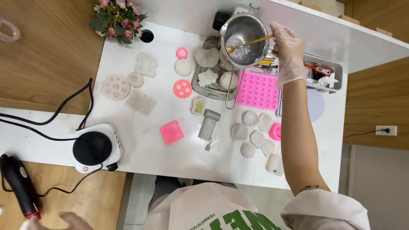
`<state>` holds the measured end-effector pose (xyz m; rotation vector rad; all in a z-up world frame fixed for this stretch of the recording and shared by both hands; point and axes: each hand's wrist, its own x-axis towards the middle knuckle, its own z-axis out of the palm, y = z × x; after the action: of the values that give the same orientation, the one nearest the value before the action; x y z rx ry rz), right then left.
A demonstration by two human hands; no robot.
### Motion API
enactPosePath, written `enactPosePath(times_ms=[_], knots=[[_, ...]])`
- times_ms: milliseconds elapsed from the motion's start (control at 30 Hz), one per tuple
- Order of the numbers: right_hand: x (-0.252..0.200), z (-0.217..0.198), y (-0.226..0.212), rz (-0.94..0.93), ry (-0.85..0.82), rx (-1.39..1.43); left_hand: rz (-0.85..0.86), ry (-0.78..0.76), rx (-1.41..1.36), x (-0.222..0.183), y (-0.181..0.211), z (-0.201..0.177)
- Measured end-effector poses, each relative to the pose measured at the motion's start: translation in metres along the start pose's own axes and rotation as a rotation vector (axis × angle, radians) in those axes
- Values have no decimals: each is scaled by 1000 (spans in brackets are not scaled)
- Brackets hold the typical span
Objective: Pouring melted wax into small silicone molds and smoothing them with a heat gun.
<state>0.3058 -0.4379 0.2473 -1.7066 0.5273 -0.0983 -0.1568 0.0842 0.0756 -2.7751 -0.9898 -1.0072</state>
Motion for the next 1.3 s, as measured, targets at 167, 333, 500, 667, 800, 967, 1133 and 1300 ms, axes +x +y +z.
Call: enactPosePath(times_ms=[167,333,500,667,800,967,1133,1300], knots=[[-25,4,-1,-414,-28,-55,-69,-235,162,-30,122,-65],[-30,-4,2,-442,-87,10,-17,-347,-101,-43,154,-51],[-21,-26,26,-425,-194,-11,-5,-497,-239,-40,177,-37],[-50,-45,34,-172,-34,-10,112,-604,-388,-52,181,-26],[-39,-80,84,-62,136,-93,150,-655,-429,-56,177,-24],[-17,-108,126,-321,133,-608,169,-755,-343,-61,162,-27],[47,-83,149,-704,9,-1171,177,-749,-298,-65,147,-36],[128,-64,198,-784,-133,-1588,155,-752,-226,-68,137,-55]])
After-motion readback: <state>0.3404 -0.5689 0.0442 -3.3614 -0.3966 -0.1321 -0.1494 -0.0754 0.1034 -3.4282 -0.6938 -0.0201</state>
